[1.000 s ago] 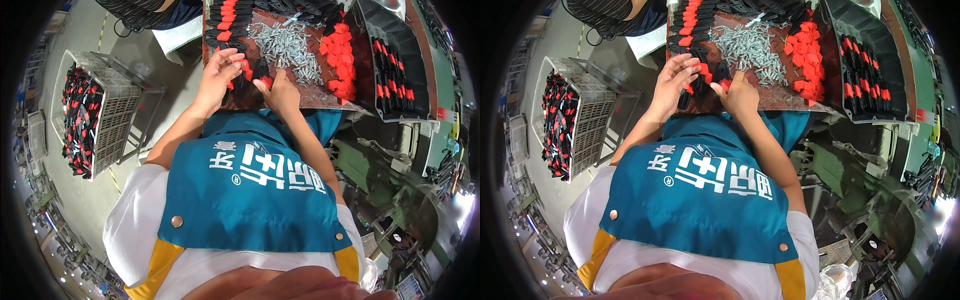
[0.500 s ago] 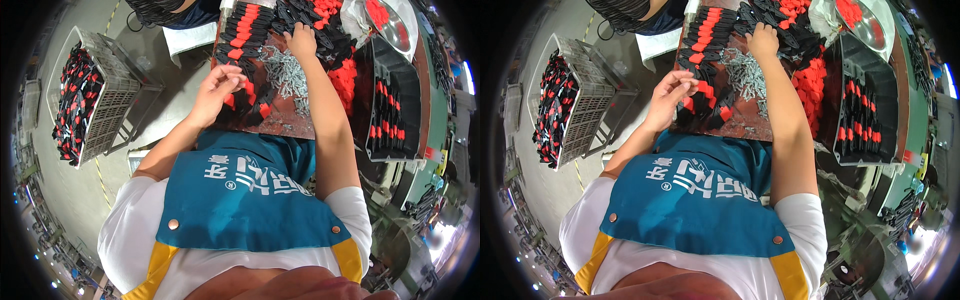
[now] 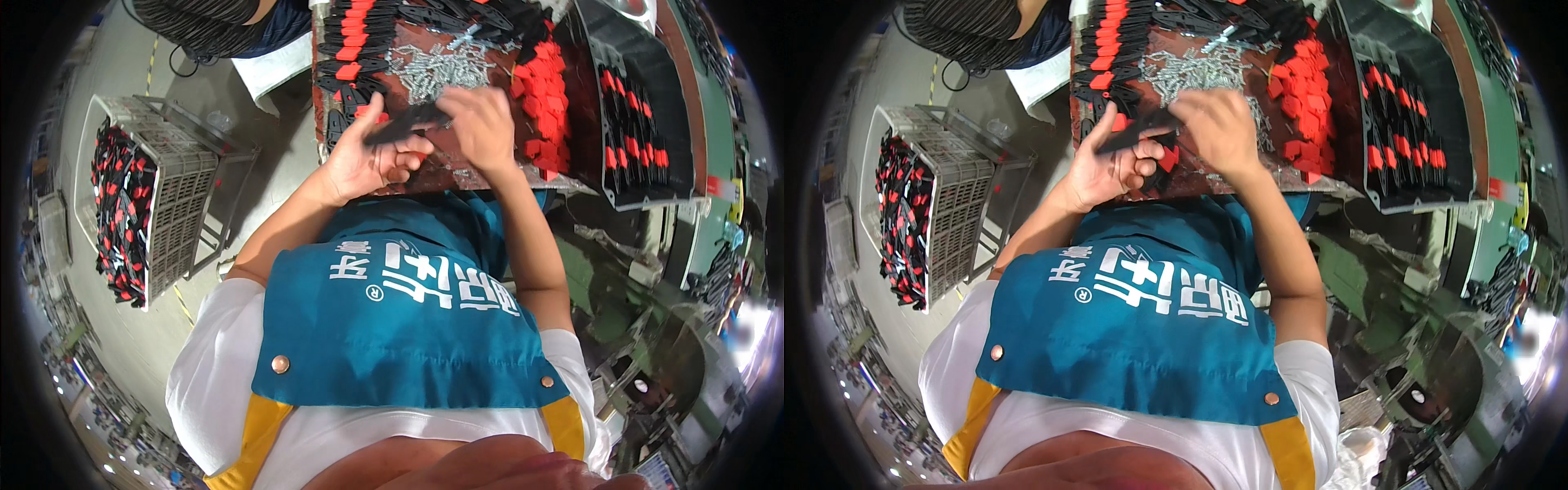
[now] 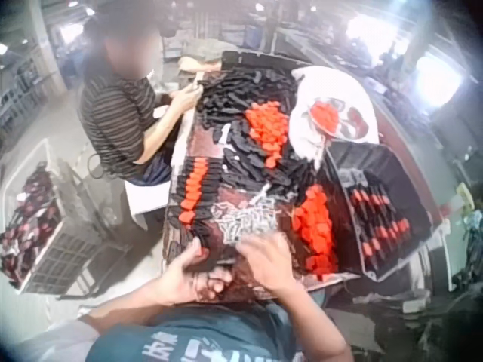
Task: The person repeatedly picks black plastic clips and red plastic caps from a table, inserts a metal screw into each clip, and secures the red cap onto the clip. The assembled units are placed into a tray on the right side of the workspace.
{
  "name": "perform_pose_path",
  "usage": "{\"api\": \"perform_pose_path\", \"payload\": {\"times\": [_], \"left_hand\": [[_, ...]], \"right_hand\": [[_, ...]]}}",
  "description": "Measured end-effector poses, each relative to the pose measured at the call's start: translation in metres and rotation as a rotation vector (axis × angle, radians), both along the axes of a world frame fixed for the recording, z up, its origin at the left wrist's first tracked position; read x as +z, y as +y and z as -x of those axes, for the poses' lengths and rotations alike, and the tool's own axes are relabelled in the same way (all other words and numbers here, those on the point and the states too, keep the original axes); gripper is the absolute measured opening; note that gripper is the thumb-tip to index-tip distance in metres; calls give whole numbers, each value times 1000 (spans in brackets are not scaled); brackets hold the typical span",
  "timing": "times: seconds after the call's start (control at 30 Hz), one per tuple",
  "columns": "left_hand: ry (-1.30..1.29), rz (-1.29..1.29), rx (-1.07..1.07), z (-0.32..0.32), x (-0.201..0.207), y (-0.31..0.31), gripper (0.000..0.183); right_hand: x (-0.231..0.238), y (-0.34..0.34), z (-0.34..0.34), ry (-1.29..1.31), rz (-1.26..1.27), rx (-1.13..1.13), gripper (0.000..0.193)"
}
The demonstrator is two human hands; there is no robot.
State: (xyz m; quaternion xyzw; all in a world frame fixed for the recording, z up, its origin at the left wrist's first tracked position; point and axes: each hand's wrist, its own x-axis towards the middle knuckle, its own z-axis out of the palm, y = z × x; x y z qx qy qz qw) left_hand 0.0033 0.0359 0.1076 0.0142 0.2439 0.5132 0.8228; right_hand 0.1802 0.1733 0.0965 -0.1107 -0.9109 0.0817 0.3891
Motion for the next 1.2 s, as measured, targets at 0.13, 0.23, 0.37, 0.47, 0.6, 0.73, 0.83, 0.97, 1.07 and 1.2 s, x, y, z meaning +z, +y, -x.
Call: {"api": "perform_pose_path", "payload": {"times": [0.13, 0.23, 0.37, 0.47, 0.6, 0.73, 0.83, 0.97, 1.07, 1.2], "left_hand": [[415, -50, -154, -25, -7, 1, 30], [562, -41, -71, -38, -8, -1, 30], [479, -66, -9, -35, -3, -2, 30], [493, -116, 57, -36, 1, -7, 28], [594, -153, 227, -40, 0, -10, 18], [801, -204, 237, -42, -10, -8, 14], [738, -161, 218, -49, -8, -6, 16], [807, -187, 161, -49, -8, -6, 11], [821, -206, 157, -49, -5, -9, 12], [853, -251, 155, -49, 5, -10, 14]], "right_hand": [[-11, -27, -45, -53, -54, -180, 38], [-42, 13, -86, -159, 49, -665, 21], [-79, 53, -124, -527, 187, -862, 15], [-78, 55, -115, -676, 146, -899, 18], [-60, 46, -95, -559, 282, -857, 18], [-15, -4, -65, 15, 921, -272, 14], [6, -42, -51, 67, 1289, -21, 8], [9, -60, -51, 98, 1312, -43, 11], [14, -64, -52, 51, 1297, -97, 11], [19, -65, -53, -4, 1221, -89, 13]]}}
